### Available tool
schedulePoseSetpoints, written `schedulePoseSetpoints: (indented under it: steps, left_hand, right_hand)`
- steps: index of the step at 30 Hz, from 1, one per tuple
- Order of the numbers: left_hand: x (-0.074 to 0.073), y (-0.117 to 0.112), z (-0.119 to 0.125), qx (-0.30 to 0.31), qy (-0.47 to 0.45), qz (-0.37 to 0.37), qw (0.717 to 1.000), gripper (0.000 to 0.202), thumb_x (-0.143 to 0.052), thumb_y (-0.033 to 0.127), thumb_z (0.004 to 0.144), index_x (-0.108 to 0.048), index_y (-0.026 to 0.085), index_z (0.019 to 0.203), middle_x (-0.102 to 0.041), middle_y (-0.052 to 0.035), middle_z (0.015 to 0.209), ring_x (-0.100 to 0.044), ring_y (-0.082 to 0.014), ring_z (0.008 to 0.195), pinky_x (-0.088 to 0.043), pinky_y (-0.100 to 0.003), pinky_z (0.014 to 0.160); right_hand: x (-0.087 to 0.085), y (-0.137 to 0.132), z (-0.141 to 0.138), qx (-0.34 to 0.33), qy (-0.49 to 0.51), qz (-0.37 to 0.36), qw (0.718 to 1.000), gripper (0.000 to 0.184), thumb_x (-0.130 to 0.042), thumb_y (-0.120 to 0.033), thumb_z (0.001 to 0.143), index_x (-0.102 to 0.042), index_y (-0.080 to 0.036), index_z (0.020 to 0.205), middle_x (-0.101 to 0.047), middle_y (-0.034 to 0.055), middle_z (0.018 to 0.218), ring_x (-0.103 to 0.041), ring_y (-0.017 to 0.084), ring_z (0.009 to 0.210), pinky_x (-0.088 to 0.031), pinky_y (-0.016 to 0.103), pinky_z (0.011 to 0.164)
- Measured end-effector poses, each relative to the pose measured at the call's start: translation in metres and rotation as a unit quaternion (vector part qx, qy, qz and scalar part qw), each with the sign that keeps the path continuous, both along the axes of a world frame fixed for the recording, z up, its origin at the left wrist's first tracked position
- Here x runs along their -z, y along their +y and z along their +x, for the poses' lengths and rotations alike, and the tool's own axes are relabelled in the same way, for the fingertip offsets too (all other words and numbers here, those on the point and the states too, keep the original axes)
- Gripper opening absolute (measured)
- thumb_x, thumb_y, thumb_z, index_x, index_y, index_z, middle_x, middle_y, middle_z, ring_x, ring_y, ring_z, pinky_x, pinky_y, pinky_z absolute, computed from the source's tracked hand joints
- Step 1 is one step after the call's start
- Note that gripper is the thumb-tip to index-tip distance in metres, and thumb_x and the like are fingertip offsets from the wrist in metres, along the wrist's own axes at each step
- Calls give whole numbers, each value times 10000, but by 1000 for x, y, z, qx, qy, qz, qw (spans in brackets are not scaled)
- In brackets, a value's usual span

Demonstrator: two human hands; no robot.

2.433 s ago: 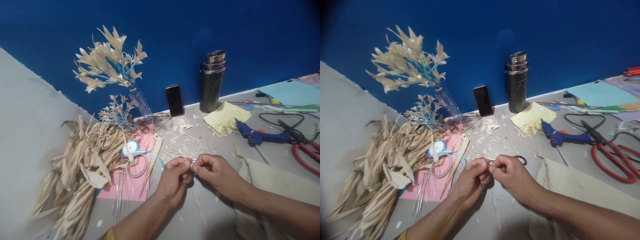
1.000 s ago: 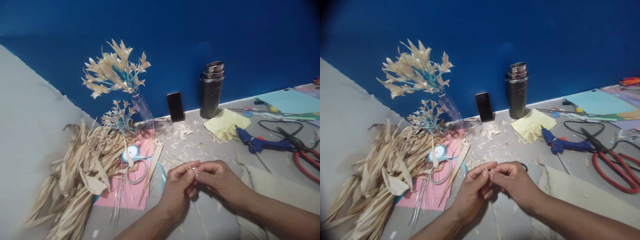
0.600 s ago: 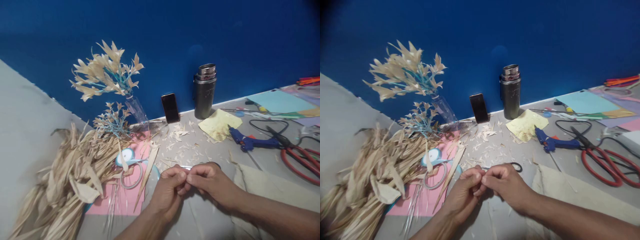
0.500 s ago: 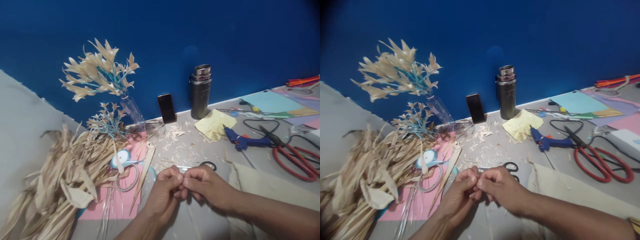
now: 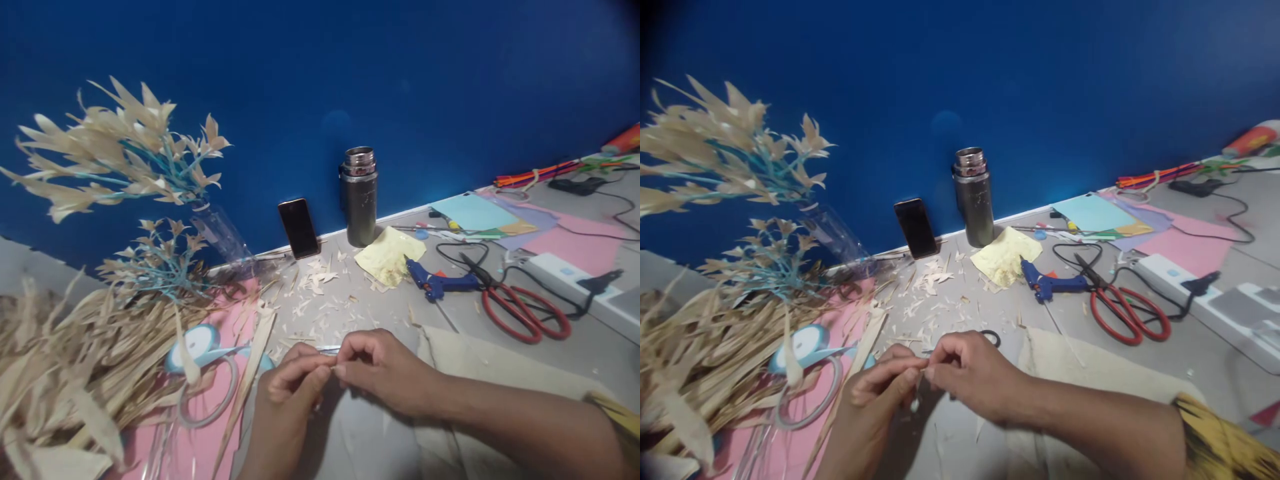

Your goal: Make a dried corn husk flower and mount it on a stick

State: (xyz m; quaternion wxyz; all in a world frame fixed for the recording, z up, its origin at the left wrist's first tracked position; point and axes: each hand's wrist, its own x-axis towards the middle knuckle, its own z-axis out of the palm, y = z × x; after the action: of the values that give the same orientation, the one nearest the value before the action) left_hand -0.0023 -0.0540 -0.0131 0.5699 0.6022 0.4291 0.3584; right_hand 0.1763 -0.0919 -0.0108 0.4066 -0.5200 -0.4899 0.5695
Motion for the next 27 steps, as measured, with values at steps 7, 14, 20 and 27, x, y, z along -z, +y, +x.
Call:
schedulePoseSetpoints:
  steps: [7, 14, 20, 27]
  left_hand:
    - [-6, 4, -1, 76, 109, 265, 955, 170, -600, 181, 893, -725, 203, 781, -652, -31, 759, -616, -152, 734, -456, -242, 671]
    - [-4, -3, 7, 37, 20, -25, 999, 278, -633, 333, 885, -549, 179, 669, -473, 24, 578, -410, -104, 536, -308, -240, 540]
    - [1, -6, 13, 58, -213, -284, 933, 398, -780, 468, 765, -492, 198, 713, -328, 107, 441, -192, -59, 426, -197, -226, 477]
    - [3, -16, 12, 78, -177, -254, 948, 387, -764, 497, 771, -544, 182, 722, -396, 82, 423, -302, -72, 403, -300, -237, 488]
  right_hand:
    - [-17, -2, 1, -71, -380, 123, 914, 239, -464, -224, 972, -666, -166, 858, -698, 54, 816, -571, 171, 719, -353, 302, 676]
    - [-12, -2, 7, -62, -310, 103, 943, 277, -482, -333, 975, -644, -183, 807, -642, 20, 688, -555, 163, 645, -361, 286, 624]
    - [-4, 0, 6, 12, -92, 46, 995, 289, -704, -290, 754, -722, -213, 1033, -540, -60, 612, -477, 125, 570, -371, 238, 531]
    - [-9, 2, 2, 44, -32, 91, 994, 229, -715, -387, 784, -728, -192, 664, -667, 24, 735, -589, 167, 699, -456, 279, 639]
